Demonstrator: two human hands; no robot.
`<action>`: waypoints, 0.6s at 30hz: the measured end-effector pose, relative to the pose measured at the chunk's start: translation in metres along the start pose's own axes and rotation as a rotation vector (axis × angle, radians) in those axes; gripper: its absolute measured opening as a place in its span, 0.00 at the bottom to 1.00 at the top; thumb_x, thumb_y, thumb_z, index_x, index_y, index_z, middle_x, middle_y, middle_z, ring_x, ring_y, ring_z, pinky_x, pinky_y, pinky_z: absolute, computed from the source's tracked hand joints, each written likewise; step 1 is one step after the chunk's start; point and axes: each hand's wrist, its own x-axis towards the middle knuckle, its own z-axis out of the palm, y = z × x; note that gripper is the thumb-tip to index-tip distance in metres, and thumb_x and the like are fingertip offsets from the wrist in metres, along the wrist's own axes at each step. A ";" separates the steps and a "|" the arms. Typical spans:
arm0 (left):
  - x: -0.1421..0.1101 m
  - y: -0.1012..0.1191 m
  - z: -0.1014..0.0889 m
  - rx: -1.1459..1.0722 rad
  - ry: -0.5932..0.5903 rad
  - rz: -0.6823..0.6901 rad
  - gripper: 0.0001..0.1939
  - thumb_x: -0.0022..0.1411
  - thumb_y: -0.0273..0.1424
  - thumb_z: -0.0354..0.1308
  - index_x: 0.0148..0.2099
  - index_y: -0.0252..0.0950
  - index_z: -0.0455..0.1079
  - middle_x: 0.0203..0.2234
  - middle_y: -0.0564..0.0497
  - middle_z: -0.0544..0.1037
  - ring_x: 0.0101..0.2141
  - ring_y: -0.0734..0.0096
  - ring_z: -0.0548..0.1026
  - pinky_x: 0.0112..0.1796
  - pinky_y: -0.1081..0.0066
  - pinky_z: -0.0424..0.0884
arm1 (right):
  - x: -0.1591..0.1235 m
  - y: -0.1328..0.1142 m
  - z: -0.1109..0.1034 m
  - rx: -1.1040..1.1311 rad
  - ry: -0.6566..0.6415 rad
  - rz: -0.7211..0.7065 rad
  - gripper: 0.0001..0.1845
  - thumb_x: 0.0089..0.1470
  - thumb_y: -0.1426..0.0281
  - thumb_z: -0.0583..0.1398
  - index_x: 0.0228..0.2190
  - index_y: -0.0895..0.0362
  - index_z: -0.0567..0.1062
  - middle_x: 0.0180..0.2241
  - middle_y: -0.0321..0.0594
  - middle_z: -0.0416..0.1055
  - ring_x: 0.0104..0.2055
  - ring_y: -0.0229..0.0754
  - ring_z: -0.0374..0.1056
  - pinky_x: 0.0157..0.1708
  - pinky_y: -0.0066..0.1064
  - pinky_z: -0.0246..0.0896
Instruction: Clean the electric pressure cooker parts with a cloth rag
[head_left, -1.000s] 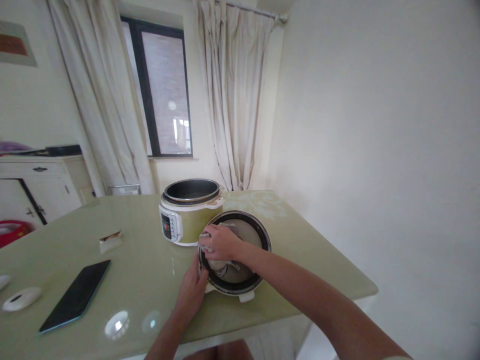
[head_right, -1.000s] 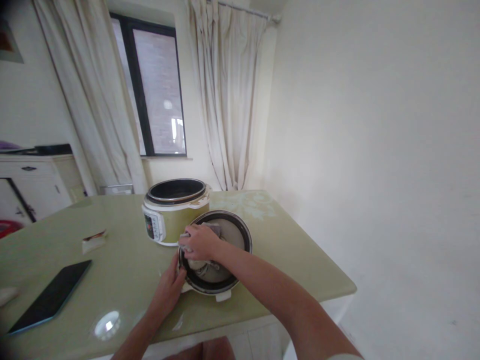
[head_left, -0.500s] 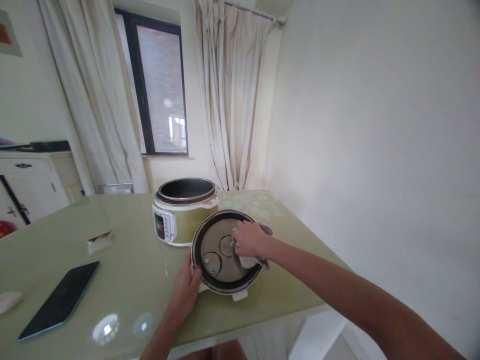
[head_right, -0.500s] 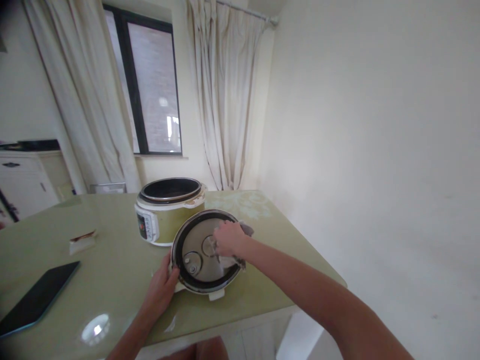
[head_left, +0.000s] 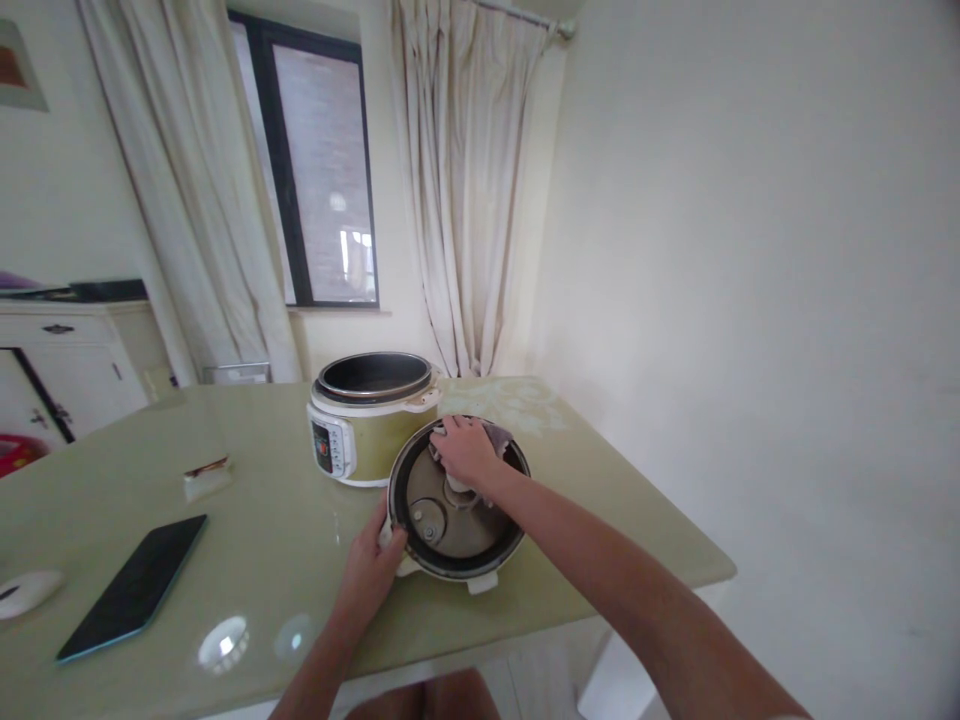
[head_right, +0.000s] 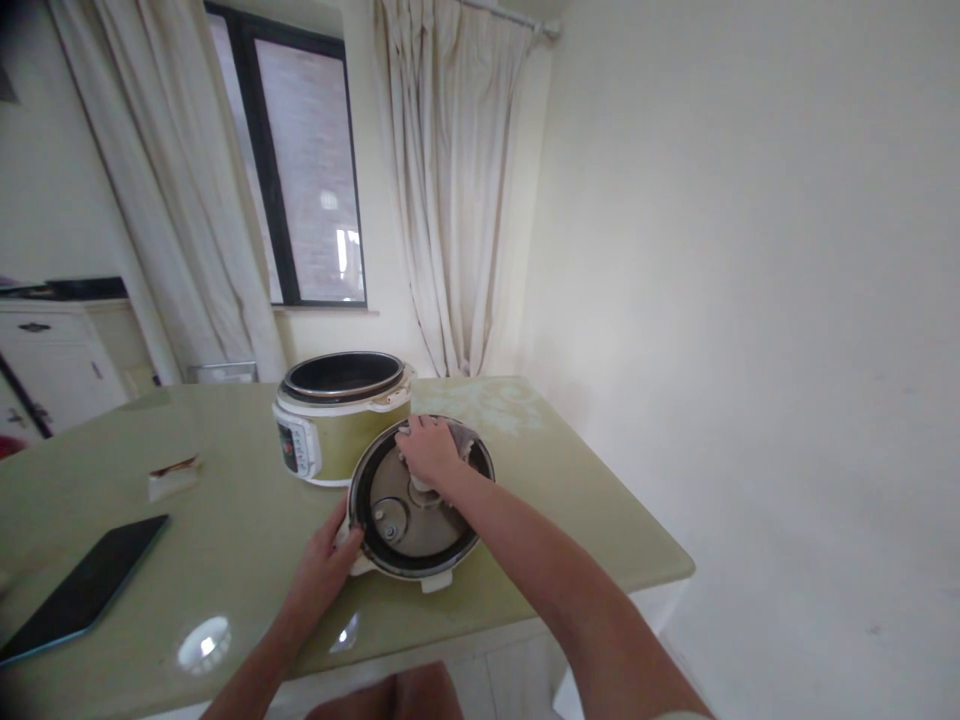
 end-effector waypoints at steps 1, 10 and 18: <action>0.000 0.001 0.000 0.006 0.004 0.000 0.34 0.62 0.41 0.55 0.68 0.34 0.70 0.60 0.41 0.79 0.61 0.50 0.75 0.61 0.54 0.71 | 0.007 -0.005 0.001 0.016 0.016 -0.033 0.14 0.65 0.68 0.58 0.49 0.56 0.79 0.52 0.54 0.72 0.56 0.58 0.68 0.51 0.51 0.68; -0.001 0.004 -0.005 0.100 0.049 -0.011 0.33 0.61 0.42 0.54 0.65 0.33 0.73 0.55 0.41 0.82 0.54 0.49 0.80 0.54 0.57 0.75 | -0.008 -0.020 -0.001 0.184 -0.113 -0.259 0.14 0.59 0.64 0.63 0.47 0.52 0.81 0.45 0.46 0.80 0.49 0.52 0.76 0.45 0.39 0.71; -0.002 0.000 -0.002 0.117 0.065 -0.041 0.37 0.62 0.44 0.54 0.68 0.32 0.70 0.54 0.41 0.83 0.51 0.51 0.81 0.49 0.61 0.78 | -0.066 -0.005 -0.013 0.062 -0.308 -0.248 0.17 0.54 0.59 0.66 0.44 0.53 0.83 0.42 0.50 0.81 0.43 0.55 0.79 0.38 0.41 0.73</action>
